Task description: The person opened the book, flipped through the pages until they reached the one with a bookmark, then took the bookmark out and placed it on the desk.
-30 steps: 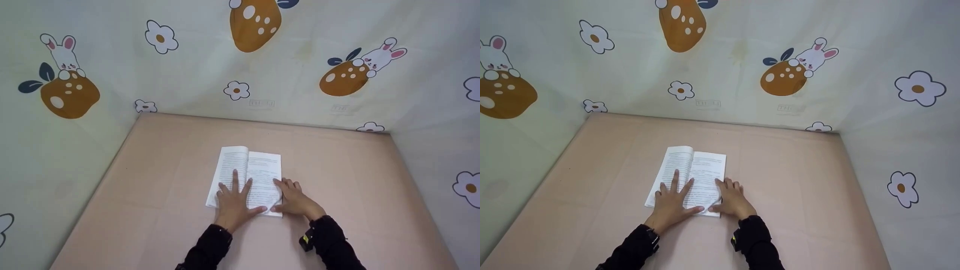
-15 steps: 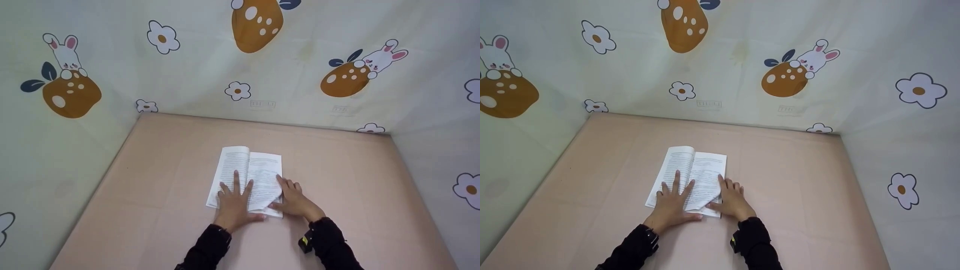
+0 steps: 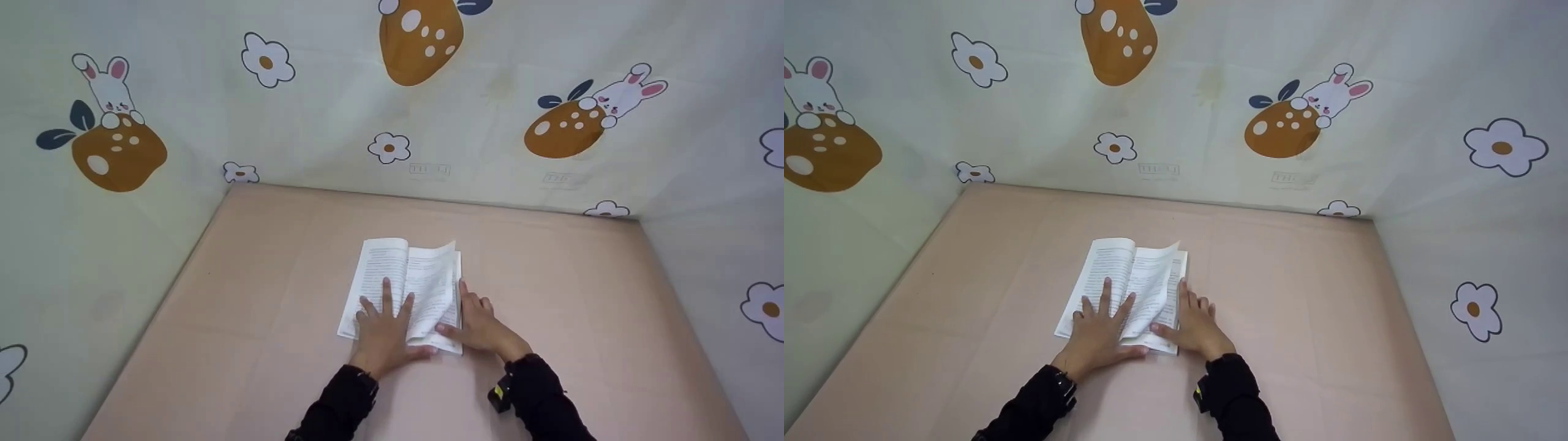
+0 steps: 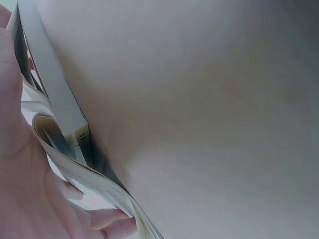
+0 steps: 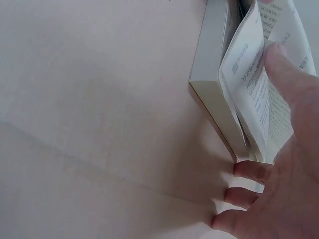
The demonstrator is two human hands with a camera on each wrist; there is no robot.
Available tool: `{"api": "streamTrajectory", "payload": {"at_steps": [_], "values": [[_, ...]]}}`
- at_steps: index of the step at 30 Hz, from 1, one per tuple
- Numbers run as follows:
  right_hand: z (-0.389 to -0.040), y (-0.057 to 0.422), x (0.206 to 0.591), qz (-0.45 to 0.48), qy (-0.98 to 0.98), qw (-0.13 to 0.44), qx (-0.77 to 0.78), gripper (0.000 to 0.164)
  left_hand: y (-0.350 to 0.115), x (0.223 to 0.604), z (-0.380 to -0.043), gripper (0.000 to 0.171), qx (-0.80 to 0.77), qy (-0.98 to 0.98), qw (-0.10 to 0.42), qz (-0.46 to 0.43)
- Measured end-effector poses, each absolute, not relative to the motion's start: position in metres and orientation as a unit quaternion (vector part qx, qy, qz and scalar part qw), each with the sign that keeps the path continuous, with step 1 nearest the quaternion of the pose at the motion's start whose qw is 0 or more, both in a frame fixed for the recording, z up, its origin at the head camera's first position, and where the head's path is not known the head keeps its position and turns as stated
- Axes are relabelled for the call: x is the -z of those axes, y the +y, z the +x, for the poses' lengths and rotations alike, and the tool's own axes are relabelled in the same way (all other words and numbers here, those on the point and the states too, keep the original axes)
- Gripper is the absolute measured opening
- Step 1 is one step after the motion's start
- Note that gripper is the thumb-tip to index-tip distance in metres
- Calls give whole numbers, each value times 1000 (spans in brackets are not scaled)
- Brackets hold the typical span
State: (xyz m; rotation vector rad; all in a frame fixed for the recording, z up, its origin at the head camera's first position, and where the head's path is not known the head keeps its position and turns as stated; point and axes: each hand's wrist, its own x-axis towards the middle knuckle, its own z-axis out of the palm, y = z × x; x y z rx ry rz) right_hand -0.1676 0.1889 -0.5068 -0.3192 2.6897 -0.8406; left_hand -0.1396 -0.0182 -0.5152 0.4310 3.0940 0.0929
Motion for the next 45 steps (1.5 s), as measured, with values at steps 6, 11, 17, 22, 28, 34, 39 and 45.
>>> {"api": "streamTrajectory", "payload": {"at_steps": [6, 11, 17, 22, 28, 34, 39, 45], "values": [[-168, 189, 506, -115, 938, 156, 288, 103, -17, 516, -142, 111, -35, 990, 18, 132], [-168, 189, 505, -122, 938, 156, 284, 98, -17, 516, -142, 111, -39, 991, 18, 129], [-167, 190, 504, -134, 941, 153, 272, 93, -17, 516, -142, 106, -39, 991, 14, 127], [-167, 190, 503, -134, 941, 157, 269, 91, -16, 518, -142, 94, -33, 991, -8, 128], [-167, 191, 504, -143, 941, 157, 264, 96, -15, 523, -143, 74, -44, 991, -30, 124], [-168, 192, 503, -140, 940, 173, 260, 99, -13, 521, -145, 59, -106, 989, -25, 100], [-168, 192, 502, -142, 938, 178, 260, 100, -12, 520, -147, 68, -169, 982, -31, 77], [-169, 192, 501, -149, 936, 176, 265, 101, -13, 520, -148, 72, -182, 979, -76, 58]]}}
